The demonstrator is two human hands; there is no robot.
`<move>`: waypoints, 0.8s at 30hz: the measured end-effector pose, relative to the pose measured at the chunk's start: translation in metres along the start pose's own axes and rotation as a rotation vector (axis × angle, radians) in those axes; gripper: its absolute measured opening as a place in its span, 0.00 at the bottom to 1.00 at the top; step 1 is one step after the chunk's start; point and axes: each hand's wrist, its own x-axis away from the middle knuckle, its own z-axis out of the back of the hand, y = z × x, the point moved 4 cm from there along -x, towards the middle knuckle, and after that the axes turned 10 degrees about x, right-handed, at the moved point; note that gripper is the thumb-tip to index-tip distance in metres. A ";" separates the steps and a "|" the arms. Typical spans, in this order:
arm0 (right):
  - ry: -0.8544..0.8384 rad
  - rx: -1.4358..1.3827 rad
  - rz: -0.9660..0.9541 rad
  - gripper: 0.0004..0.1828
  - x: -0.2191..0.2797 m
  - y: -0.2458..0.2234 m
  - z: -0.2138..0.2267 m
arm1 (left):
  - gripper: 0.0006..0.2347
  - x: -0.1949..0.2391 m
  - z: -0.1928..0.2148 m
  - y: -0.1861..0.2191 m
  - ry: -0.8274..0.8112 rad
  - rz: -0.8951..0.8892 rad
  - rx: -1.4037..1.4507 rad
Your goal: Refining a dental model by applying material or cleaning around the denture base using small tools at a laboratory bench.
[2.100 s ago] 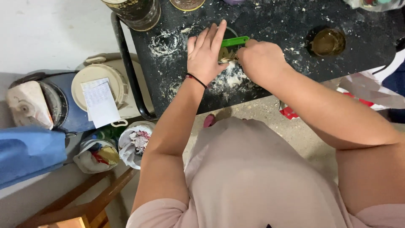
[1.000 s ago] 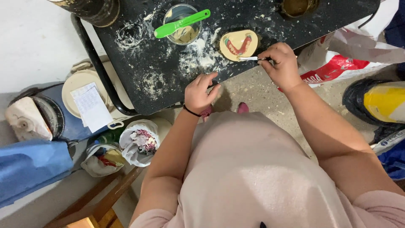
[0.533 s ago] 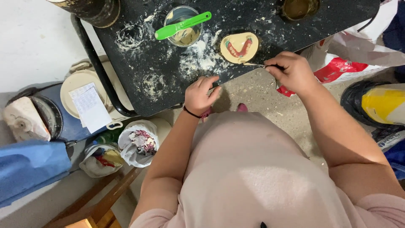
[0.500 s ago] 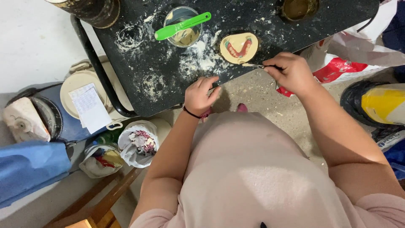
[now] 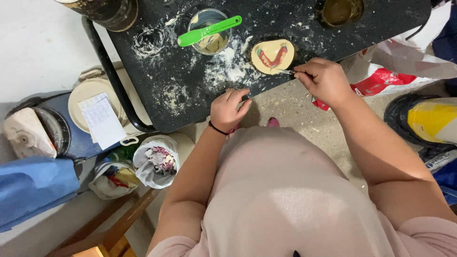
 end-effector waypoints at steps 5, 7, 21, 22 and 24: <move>-0.023 -0.009 -0.028 0.05 0.001 0.005 -0.003 | 0.09 -0.005 0.004 0.006 -0.018 0.034 0.034; -0.038 -0.012 -0.038 0.05 0.002 0.005 -0.003 | 0.08 -0.004 0.003 0.006 -0.018 0.041 0.030; 0.026 0.113 0.012 0.04 -0.002 -0.011 0.007 | 0.08 -0.004 0.004 0.005 -0.049 0.066 0.044; 0.026 0.113 0.012 0.04 -0.002 -0.010 0.006 | 0.08 -0.004 0.003 0.005 -0.049 0.066 0.044; 0.026 0.114 0.011 0.04 -0.002 -0.008 0.006 | 0.08 -0.003 0.002 0.003 -0.040 0.064 0.047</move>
